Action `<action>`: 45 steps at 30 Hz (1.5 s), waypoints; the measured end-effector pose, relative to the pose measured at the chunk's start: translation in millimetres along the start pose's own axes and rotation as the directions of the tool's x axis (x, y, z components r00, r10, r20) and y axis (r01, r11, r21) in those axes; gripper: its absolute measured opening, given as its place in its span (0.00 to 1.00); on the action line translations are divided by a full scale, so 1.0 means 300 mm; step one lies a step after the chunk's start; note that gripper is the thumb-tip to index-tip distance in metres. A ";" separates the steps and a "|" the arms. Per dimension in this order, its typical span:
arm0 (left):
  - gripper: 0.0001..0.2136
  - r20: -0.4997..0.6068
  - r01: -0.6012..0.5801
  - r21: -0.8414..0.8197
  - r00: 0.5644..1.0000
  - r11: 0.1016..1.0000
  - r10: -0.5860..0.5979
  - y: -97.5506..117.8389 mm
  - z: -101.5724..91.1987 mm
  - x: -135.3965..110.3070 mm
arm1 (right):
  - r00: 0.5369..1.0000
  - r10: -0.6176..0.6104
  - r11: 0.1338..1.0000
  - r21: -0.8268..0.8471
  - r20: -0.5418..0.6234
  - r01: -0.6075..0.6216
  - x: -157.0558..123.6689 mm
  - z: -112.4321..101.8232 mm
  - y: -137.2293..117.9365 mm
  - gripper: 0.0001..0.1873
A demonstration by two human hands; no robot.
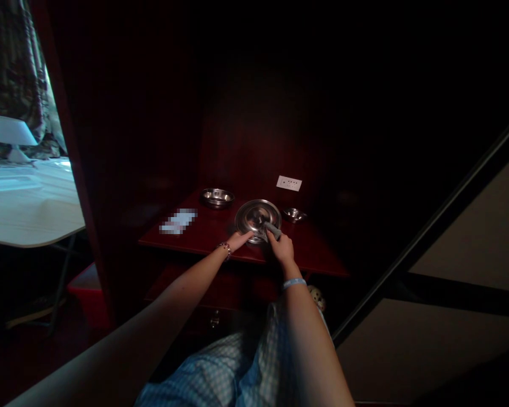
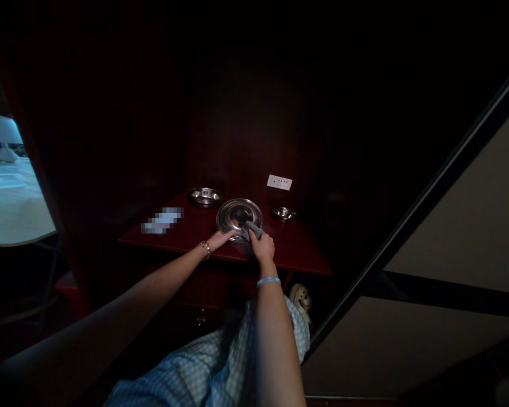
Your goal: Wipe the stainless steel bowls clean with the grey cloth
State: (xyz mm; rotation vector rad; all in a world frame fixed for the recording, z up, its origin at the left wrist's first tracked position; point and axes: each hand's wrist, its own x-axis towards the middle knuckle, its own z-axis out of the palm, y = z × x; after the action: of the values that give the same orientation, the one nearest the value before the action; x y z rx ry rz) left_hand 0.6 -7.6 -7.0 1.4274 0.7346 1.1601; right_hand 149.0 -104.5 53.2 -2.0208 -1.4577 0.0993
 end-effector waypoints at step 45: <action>0.16 0.035 0.079 0.042 0.996 0.996 -0.081 0.010 0.029 0.015 | 0.989 0.120 0.980 -0.146 -0.089 -0.132 0.050 -0.058 0.050 0.26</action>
State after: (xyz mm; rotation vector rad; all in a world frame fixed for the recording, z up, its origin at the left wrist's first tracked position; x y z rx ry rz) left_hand 9.5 -7.1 -2.2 1.4364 0.7870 1.0601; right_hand 174.3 -101.9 63.4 -2.2136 -1.3220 -0.0410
